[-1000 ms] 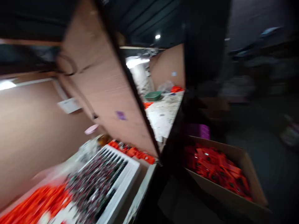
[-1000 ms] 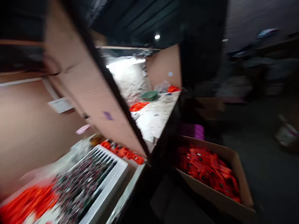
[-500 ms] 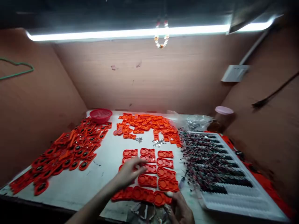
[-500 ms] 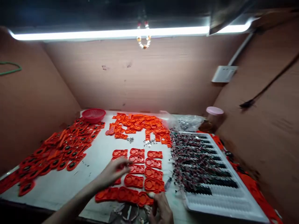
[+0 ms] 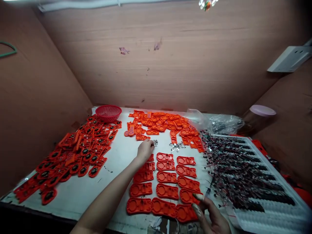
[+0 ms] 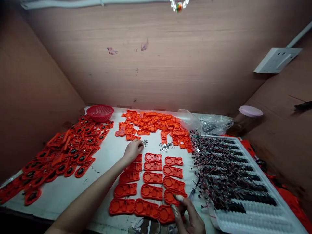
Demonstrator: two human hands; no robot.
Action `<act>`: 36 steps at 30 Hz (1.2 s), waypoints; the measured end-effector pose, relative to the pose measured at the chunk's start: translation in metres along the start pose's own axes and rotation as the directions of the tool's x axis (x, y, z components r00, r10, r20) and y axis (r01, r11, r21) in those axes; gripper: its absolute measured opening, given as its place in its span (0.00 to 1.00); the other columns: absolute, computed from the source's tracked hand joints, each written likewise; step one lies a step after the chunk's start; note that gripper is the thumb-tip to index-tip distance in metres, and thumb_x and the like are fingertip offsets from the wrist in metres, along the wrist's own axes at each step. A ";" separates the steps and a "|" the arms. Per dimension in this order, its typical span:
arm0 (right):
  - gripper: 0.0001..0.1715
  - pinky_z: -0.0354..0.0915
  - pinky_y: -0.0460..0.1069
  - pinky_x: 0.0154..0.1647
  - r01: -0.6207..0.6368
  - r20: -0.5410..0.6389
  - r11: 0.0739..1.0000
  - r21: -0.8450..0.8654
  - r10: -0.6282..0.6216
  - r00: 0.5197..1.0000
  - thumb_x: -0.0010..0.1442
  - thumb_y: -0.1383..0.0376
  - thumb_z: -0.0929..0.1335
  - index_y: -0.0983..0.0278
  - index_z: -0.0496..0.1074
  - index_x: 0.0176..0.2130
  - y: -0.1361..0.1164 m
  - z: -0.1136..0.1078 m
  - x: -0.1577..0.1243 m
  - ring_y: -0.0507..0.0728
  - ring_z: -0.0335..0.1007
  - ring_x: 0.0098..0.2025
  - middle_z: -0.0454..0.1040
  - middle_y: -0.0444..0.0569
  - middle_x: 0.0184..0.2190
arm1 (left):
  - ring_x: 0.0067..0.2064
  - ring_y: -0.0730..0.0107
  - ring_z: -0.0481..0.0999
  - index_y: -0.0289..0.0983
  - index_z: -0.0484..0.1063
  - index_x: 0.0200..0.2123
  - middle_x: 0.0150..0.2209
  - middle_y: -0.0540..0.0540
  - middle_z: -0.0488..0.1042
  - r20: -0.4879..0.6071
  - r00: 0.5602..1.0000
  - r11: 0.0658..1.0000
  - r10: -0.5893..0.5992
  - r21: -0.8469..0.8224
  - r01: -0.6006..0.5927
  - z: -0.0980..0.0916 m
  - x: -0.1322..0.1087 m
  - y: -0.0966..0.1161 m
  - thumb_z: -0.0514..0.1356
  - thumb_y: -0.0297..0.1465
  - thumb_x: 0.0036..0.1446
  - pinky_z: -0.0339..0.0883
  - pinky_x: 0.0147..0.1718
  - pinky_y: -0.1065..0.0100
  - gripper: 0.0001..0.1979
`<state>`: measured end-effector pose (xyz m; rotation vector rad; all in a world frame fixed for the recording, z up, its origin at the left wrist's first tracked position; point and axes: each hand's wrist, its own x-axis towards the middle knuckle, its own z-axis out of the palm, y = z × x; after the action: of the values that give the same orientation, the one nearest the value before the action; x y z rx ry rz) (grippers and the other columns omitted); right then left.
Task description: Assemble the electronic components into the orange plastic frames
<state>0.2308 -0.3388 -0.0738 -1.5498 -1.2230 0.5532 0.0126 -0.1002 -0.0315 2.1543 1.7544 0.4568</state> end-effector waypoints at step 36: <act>0.08 0.63 0.50 0.35 0.362 0.452 0.928 -0.089 -0.286 0.845 0.64 0.69 0.60 0.63 0.66 0.35 -0.061 0.029 0.052 0.56 0.63 0.35 0.66 0.49 0.31 | 0.45 0.67 0.76 0.38 0.70 0.46 0.42 0.43 0.77 -0.247 0.898 0.823 0.364 -0.367 -0.434 0.021 -0.179 0.048 0.56 0.25 0.61 0.71 0.45 0.68 0.10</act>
<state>0.2001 -0.2831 -0.0166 -1.3493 -1.8794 0.5955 0.0299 -0.2855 -0.0364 2.1998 1.1175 1.0437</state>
